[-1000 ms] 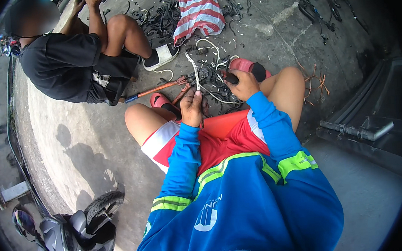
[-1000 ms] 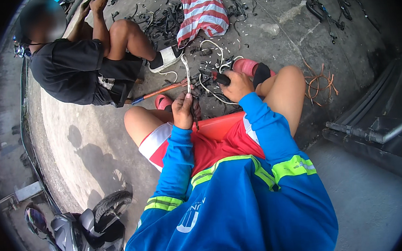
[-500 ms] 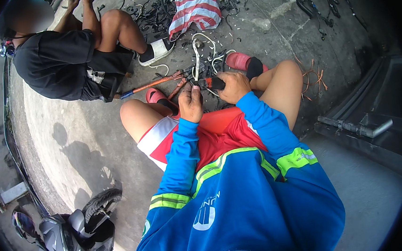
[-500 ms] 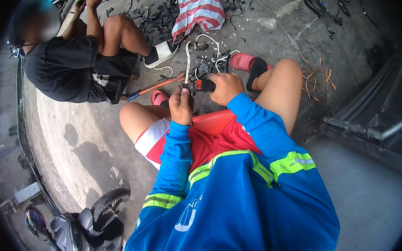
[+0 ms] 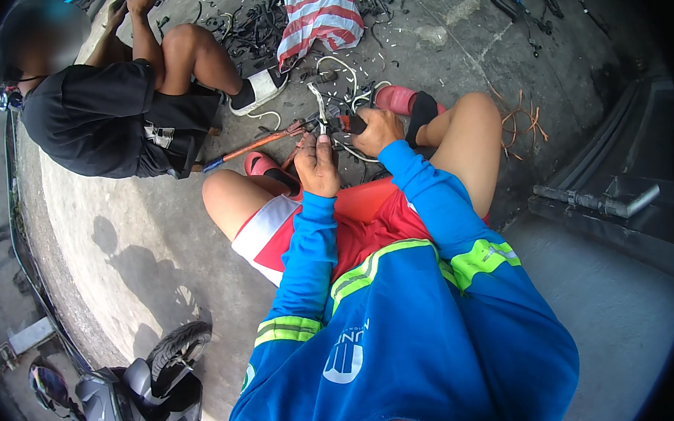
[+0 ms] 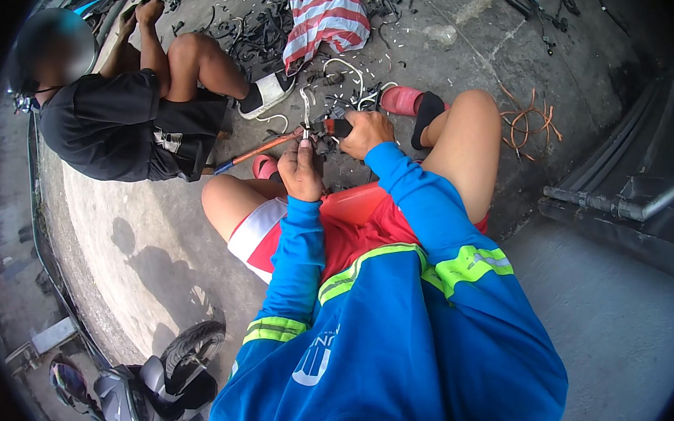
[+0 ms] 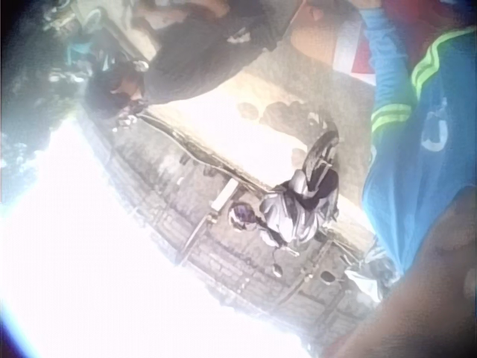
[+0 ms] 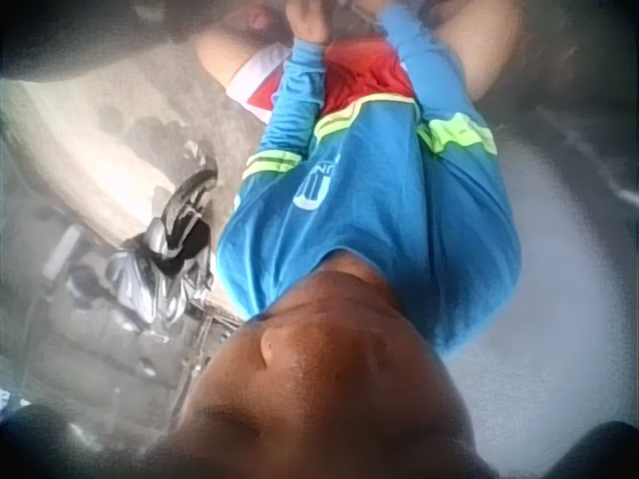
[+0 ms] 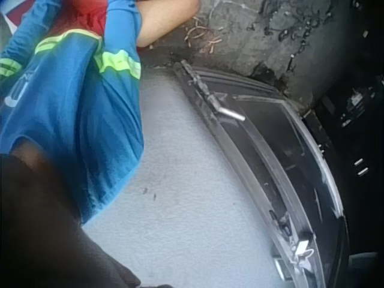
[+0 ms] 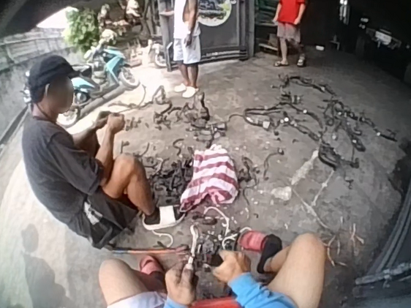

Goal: Repairing or sorting through an automotive wiring harness using pliers and wire.

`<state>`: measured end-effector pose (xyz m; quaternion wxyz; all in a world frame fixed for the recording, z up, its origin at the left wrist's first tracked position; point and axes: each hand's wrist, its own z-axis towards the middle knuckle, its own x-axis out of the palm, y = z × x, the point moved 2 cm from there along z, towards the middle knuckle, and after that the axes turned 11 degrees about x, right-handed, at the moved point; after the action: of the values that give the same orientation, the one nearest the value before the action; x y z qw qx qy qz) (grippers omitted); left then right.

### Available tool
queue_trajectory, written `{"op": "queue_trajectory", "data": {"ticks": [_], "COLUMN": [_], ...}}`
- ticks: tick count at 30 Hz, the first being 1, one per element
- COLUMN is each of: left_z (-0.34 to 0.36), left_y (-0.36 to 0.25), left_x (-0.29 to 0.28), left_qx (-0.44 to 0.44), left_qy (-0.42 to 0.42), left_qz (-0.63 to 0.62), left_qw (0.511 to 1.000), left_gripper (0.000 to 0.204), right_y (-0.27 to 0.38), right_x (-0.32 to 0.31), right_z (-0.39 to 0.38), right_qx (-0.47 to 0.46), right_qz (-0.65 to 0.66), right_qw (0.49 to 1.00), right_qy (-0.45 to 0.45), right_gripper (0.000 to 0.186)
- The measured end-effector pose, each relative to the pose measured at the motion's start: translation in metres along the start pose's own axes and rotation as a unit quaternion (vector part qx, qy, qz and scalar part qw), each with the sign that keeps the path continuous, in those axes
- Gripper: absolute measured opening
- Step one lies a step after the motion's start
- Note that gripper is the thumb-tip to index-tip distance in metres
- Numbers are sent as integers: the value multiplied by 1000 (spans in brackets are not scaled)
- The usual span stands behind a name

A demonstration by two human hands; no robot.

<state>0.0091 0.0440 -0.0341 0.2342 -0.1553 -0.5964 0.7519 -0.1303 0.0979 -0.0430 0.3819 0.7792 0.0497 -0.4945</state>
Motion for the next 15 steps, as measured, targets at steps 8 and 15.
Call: {"op": "queue_trajectory", "data": {"ticks": [8,15], "left_z": [-16,-15], "left_y": [-25,-20], "left_x": [-17,-13], "left_qx": [-9,-68], "left_qy": [-13,-9], "left_qz": [-96,-156], "left_qw": [995,985], "left_gripper": [24,25], "right_y": [-58,-26], "right_x": [-52,-39], "right_z": [40,-12], "right_qx": [59,-113], "right_qz": [139,115], "right_qw": [977,986], "right_qy": [-147,-40], "right_gripper": [22,19]}}
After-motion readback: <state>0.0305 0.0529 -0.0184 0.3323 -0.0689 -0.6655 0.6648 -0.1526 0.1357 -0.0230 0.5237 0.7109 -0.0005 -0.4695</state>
